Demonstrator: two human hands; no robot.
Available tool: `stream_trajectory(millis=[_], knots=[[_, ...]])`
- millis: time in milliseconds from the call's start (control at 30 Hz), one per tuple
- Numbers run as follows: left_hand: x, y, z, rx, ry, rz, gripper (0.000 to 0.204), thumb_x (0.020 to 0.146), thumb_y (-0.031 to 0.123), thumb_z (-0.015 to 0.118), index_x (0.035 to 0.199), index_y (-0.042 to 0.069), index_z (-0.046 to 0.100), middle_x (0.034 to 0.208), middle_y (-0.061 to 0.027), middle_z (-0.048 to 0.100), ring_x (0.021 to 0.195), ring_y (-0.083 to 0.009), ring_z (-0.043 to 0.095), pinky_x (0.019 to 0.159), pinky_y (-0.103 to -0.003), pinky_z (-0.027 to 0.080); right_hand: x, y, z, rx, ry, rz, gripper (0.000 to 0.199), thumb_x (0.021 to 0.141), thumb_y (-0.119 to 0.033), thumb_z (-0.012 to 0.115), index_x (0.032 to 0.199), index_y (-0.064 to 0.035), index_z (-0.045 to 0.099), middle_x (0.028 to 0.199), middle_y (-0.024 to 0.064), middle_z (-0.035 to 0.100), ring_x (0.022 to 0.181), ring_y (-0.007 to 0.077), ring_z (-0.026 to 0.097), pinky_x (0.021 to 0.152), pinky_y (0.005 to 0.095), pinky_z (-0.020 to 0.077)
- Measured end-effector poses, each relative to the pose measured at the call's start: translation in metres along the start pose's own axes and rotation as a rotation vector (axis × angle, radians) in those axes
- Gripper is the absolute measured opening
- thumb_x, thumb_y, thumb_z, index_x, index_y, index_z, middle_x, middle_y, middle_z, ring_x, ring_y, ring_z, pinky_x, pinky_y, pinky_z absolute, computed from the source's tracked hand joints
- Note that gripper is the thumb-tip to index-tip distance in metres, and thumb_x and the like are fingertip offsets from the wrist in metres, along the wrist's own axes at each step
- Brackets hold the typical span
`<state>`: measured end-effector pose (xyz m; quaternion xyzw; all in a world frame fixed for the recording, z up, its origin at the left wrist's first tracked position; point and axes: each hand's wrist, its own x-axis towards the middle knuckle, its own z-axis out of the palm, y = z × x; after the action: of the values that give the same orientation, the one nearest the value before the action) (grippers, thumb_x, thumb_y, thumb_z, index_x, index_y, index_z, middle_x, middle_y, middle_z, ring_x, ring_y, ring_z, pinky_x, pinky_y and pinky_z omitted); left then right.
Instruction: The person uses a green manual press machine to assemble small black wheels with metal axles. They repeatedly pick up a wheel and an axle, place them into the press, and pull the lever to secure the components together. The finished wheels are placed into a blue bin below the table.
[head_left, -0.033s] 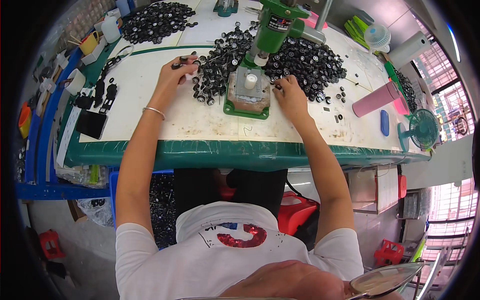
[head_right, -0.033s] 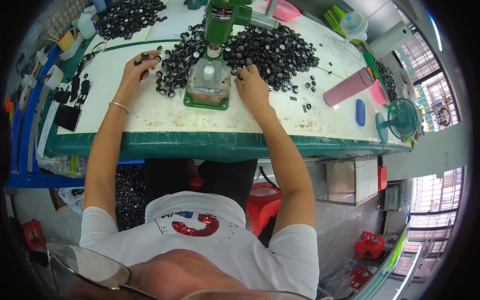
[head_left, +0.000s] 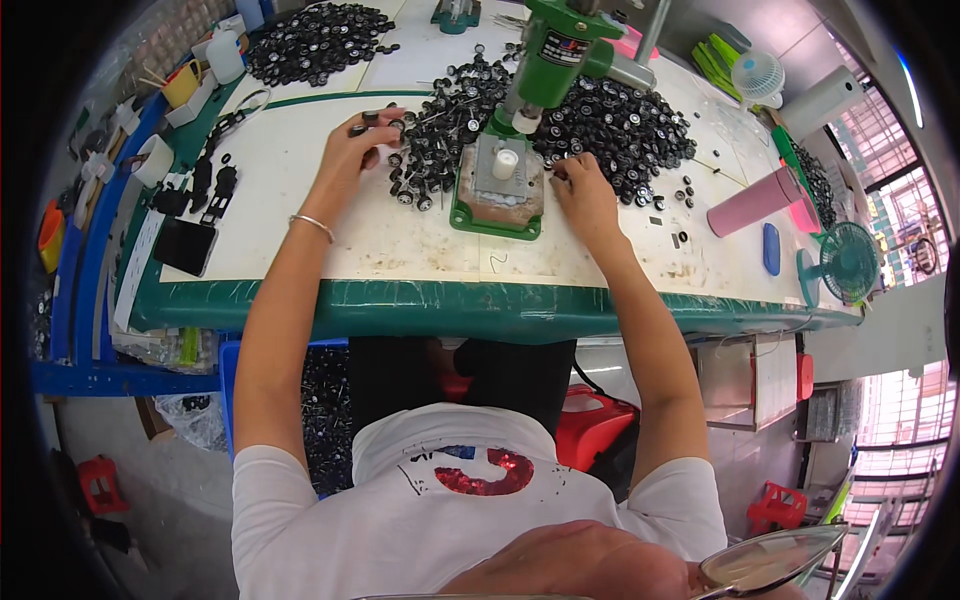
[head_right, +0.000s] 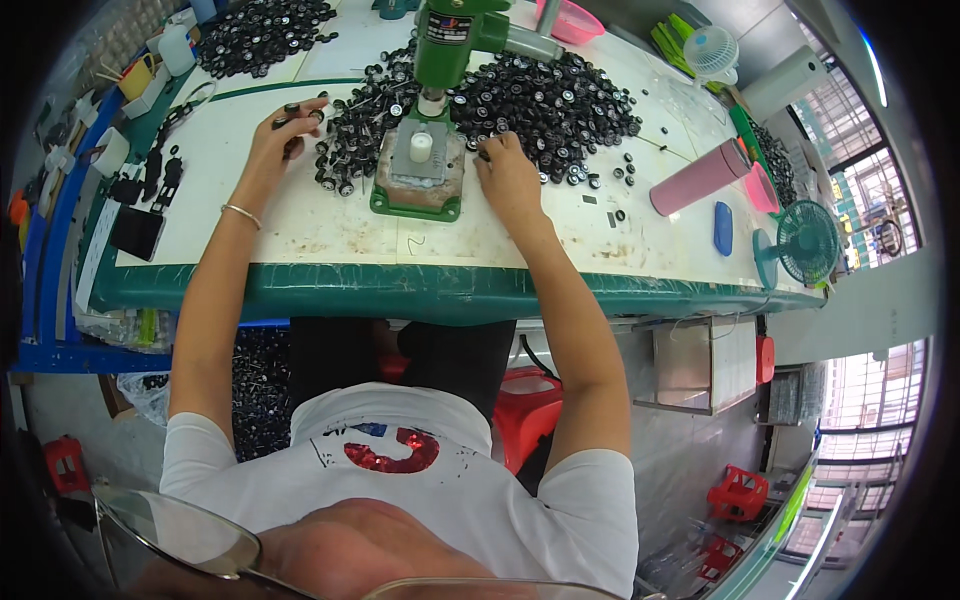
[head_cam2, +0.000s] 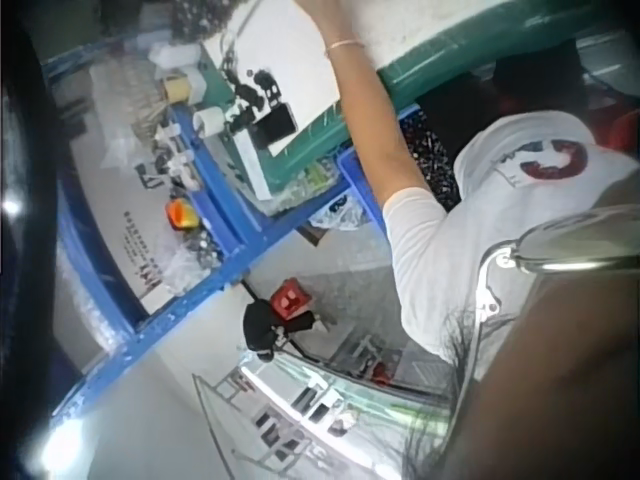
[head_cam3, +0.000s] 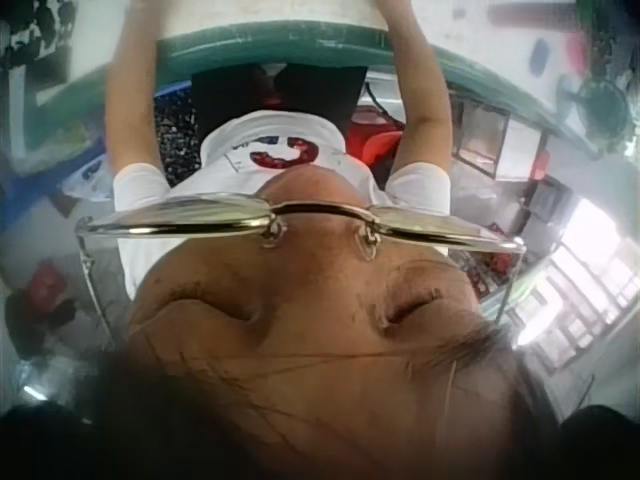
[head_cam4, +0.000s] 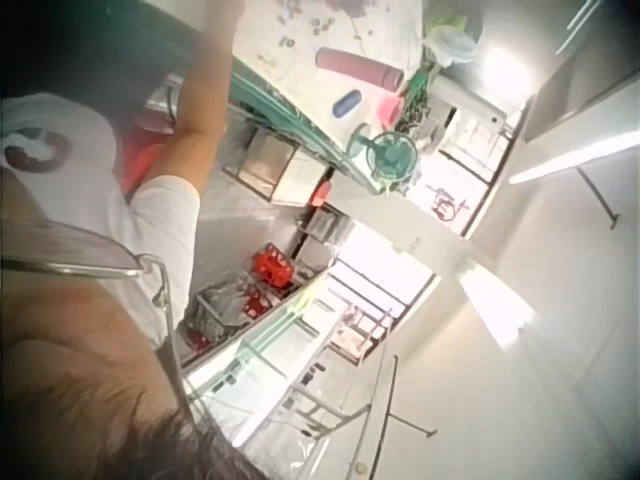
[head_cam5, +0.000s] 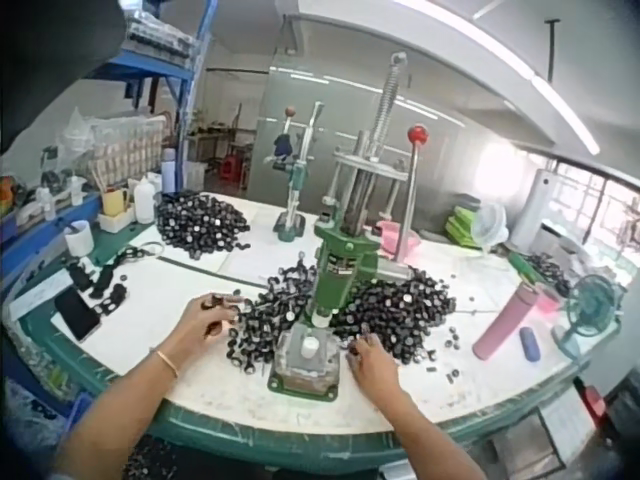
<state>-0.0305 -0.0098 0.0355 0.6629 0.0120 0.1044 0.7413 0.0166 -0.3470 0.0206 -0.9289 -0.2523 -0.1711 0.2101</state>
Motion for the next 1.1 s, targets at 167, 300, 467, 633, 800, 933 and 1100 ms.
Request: stream_trajectory(millis=[167,300,467,633,800,933,1100], knots=[[-0.008,0.012,0.036,-0.298,-0.144,-0.004,0.011,0.080,0.009,0.063,0.089,0.002,0.064,0.116,-0.0095,0.066,0.088,-0.0126,0.066,0.047,-0.019,0.034,0.006,0.013,0.004,-0.016,0.035,-0.085,0.016,0.084,-0.011,0.061,0.099,-0.0046,0.063,0.095,0.0122,0.058,0.078,0.0335,0.062,0.068,0.0429,0.0511],[-0.005,0.010,0.054,-0.293,-0.177,0.048,0.010,0.080,0.009,0.062,0.087,0.002,0.063,0.117,-0.0101,0.065,0.091,-0.0135,0.066,0.047,-0.019,0.035,0.011,0.003,-0.007,0.317,0.067,-0.005,0.015,0.088,-0.007,0.058,0.101,-0.0016,0.063,0.091,0.0102,0.063,0.074,0.0251,0.063,0.067,0.0347,0.0527],[-0.004,0.007,0.060,-0.244,-0.220,0.041,0.016,0.080,0.012,0.062,0.092,0.001,0.065,0.113,-0.0109,0.066,0.089,-0.0130,0.066,0.047,-0.018,0.035,0.023,-0.047,-0.021,0.982,-0.093,0.237,0.019,0.094,-0.010,0.055,0.108,0.0008,0.063,0.096,0.0051,0.065,0.079,0.0082,0.061,0.072,0.0230,0.0525],[-0.015,0.007,0.061,-0.226,-0.178,0.080,0.018,0.080,0.014,0.064,0.092,0.001,0.065,0.104,-0.0114,0.069,0.083,-0.0125,0.067,0.047,-0.018,0.034,0.033,-0.060,-0.008,0.876,-0.203,0.308,0.021,0.093,-0.017,0.056,0.100,-0.0014,0.067,0.079,0.0025,0.058,0.063,0.0082,0.053,0.058,0.0235,0.0451],[-0.010,0.002,0.060,-0.299,-0.120,-0.124,0.018,0.088,0.018,0.064,0.098,0.003,0.061,0.104,-0.0125,0.068,0.079,-0.0073,0.065,0.046,-0.017,0.037,0.029,-0.068,-0.003,0.731,-0.087,0.205,0.021,0.093,-0.018,0.056,0.100,-0.0022,0.068,0.077,0.0023,0.057,0.063,0.0075,0.053,0.056,0.0245,0.0426],[-0.011,0.008,0.068,-0.402,-0.216,-0.132,0.022,0.088,0.011,0.066,0.106,0.003,0.057,0.101,-0.0122,0.068,0.083,-0.0080,0.066,0.046,-0.017,0.037,0.029,-0.060,-0.002,1.009,-0.174,0.369,0.022,0.094,-0.019,0.057,0.105,-0.0029,0.066,0.072,0.0001,0.056,0.062,0.0061,0.052,0.054,0.0225,0.0411],[-0.014,0.009,0.081,-0.356,-0.213,-0.155,0.022,0.084,0.006,0.070,0.103,0.003,0.058,0.095,-0.0136,0.069,0.081,-0.0083,0.066,0.045,-0.017,0.035,0.034,-0.044,-0.017,1.098,0.002,0.374,0.026,0.096,-0.022,0.055,0.111,-0.0025,0.064,0.074,-0.0016,0.057,0.060,0.0047,0.051,0.053,0.0198,0.0410]])
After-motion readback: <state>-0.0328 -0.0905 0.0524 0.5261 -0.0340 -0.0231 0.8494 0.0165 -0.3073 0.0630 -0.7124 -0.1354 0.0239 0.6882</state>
